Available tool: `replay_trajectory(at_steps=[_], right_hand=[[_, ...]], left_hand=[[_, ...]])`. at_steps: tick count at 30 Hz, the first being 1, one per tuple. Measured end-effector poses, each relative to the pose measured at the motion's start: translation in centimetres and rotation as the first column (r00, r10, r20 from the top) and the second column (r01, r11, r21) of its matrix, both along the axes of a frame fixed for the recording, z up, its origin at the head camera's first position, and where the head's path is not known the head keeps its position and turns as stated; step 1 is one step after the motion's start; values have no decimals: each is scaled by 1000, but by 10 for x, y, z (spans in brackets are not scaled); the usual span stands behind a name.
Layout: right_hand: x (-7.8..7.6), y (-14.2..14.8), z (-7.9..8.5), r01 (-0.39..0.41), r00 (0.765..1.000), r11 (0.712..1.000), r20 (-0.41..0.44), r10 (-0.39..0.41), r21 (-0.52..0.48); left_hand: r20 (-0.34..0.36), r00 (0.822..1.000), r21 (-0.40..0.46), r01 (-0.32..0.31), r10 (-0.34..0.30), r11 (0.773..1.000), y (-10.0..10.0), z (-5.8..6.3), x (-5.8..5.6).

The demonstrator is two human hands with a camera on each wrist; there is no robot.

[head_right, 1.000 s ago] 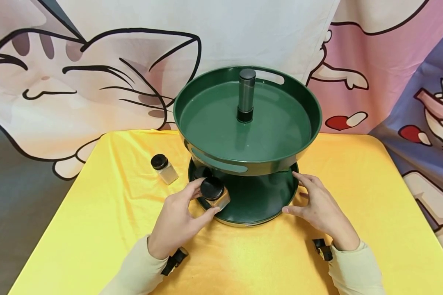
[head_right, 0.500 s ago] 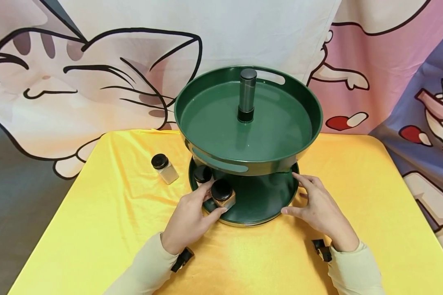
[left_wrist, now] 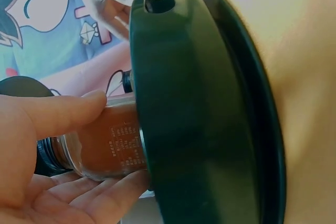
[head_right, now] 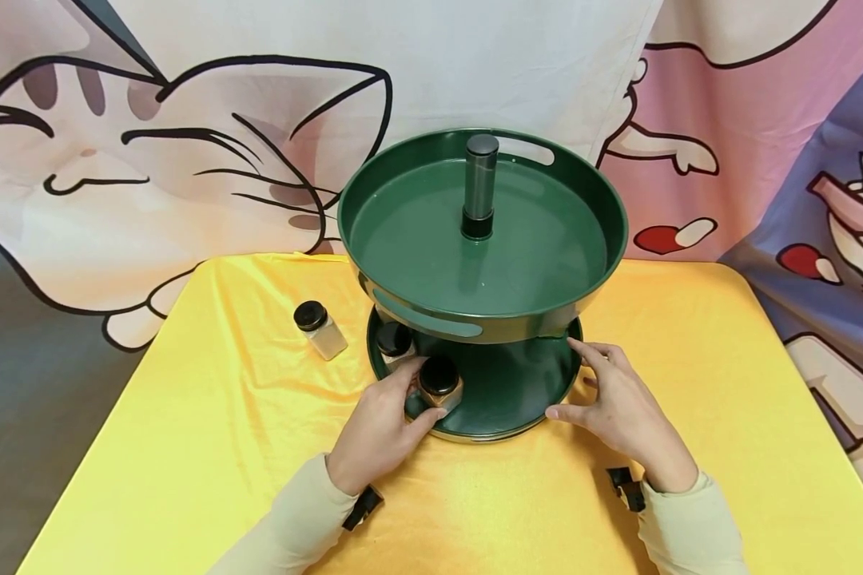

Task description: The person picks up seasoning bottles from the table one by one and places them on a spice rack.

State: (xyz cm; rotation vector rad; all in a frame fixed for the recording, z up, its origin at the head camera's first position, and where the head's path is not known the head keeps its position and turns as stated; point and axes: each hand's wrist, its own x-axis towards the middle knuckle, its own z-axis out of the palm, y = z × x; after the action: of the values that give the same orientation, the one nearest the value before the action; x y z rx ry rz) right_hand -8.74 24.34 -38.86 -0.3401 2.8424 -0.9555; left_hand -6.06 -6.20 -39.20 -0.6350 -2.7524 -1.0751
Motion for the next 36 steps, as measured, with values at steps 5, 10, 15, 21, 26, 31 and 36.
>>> replay_trajectory(at_steps=[5, 10, 15, 21, 26, 31, 36], right_hand=[[0, 0, 0, 3, 1000, 1000, -8, -3, 14], [1, -1, 0, 1, 1000, 1000, -19, 0, 31], [2, 0, 0, 1, 1000, 1000, -8, -1, 19], [1, 2, 1, 9, 1000, 1000, 3, -9, 12], [0, 2, 2, 10, 1000, 1000, 3, -10, 9], [0, 4, 2, 10, 1000, 1000, 4, -10, -13], [0, 5, 3, 10, 1000, 999, -9, -10, -31]], left_hand=[[2, 1000, -4, 5, -5, 1000, 2, -4, -1], [8, 1000, -23, 4, -3, 1000, 2, -8, -2], [23, 1000, -36, 3, -2, 999, 2, -12, -3], [4, 1000, -33, -2, 2, 999, 2, -14, -4], [-3, 1000, -36, -4, 4, 999, 0, -13, -6], [4, 1000, -58, -8, 9, 998, -1, -11, -6], [24, 1000, -84, -12, 14, 996, -4, -1, -3]])
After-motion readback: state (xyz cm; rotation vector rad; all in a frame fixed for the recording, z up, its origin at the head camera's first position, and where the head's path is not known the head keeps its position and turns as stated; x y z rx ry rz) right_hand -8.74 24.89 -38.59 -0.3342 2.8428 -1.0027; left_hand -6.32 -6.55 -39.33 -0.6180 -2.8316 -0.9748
